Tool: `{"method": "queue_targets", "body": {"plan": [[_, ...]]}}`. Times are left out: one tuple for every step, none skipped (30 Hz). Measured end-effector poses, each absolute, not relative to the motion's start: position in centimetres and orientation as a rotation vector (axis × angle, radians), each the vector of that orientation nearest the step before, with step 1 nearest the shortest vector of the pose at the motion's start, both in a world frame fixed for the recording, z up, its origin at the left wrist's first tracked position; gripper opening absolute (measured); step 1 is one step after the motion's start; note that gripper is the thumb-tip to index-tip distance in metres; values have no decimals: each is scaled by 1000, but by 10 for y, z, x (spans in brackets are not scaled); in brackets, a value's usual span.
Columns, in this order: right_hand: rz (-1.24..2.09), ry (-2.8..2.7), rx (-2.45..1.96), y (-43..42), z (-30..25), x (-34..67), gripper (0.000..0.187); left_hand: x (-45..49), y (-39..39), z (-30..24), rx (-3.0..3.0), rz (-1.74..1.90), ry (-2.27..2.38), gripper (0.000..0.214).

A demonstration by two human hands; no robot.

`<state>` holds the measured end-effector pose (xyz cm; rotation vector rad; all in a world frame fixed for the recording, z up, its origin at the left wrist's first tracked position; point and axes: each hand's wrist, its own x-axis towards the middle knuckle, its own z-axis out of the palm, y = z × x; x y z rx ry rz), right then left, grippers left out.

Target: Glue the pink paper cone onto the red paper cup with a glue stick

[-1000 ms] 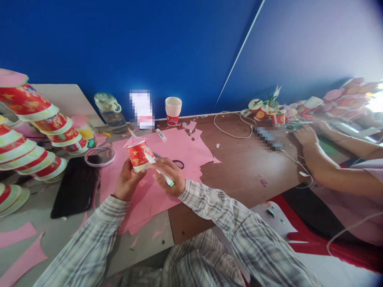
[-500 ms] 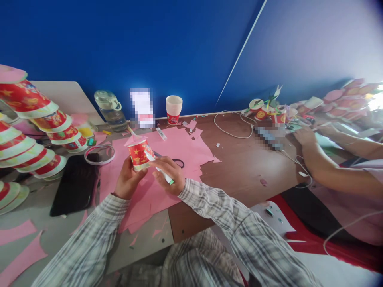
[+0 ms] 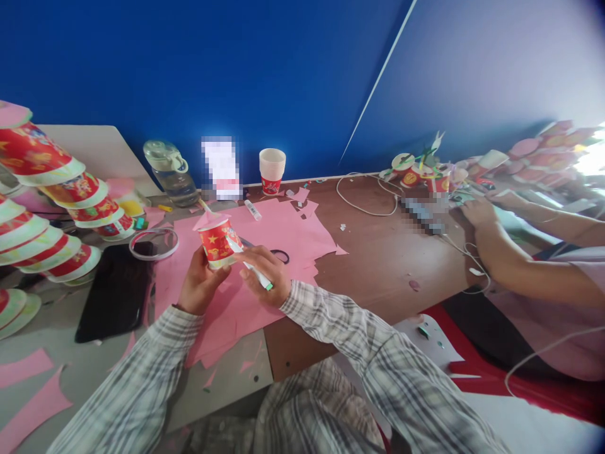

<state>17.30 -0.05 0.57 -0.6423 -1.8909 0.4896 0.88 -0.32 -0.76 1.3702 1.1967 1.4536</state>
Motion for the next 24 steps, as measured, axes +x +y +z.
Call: {"method": "queue_targets", "body": {"plan": [[489,-1895,-644,-1,6,173,31,9,-3,-7,1371,1450,1205,57],[488,-1899,-643,-1,6,173,31,9,-3,-7,1368,1448,1211,57],[486,-1899,-639,-1,6,173,30,9,-3,-6,1361,1450,1210,58],[489,-1898,-635,-1,6,173,30,9,-4,-6,1351,1449,1206,58],[495,-1895,-632,-2,6,173,30,9,-4,-6,1342,1452,1198,58],[503,-1892,-630,-2,6,173,29,9,-3,-7,1335,1454,1191,58],[511,-1890,-628,-2,6,174,29,9,-3,-7,1329,1459,1185,58],[514,-1893,-624,-2,6,174,30,9,-3,-7,1327,1464,1184,57],[513,-1896,-623,-2,6,174,30,9,-3,-8,1329,1466,1183,57],[510,-1897,-626,-2,6,174,30,9,-3,-8,1334,1469,1180,56],[508,-1898,-628,-2,6,174,30,9,-3,-9,1339,1472,1176,56],[506,-1898,-631,-2,6,174,30,9,-2,-10,1341,1473,1171,56],[507,-1898,-631,-2,6,174,30,9,-2,-10,1339,1478,1163,56],[507,-1897,-627,-2,6,174,30,8,-2,-11,1336,1477,1160,56],[508,-1896,-621,-2,6,174,30,8,-2,-11,1331,1476,1161,57],[508,-1895,-618,-2,6,174,30,8,-2,-12,1328,1473,1163,57],[508,-1892,-618,-2,6,174,30,7,-2,-12,1324,1470,1163,57],[506,-1890,-619,-2,6,174,30,7,-2,-12,1320,1466,1164,58],[503,-1888,-621,-2,6,174,29,7,-2,-12,1314,1465,1164,57],[498,-1886,-623,-2,6,174,29,7,-2,-11,1306,1464,1164,57],[495,-1886,-623,-2,6,174,28,7,-2,-11,1301,1465,1164,57],[492,-1885,-622,-2,5,174,28,8,-2,-10,1295,1469,1164,56],[492,-1883,-621,-2,5,174,28,8,-3,-10,1289,1472,1162,56],[496,-1882,-619,-2,5,174,28,9,-3,-10,1284,1473,1154,56]]}}
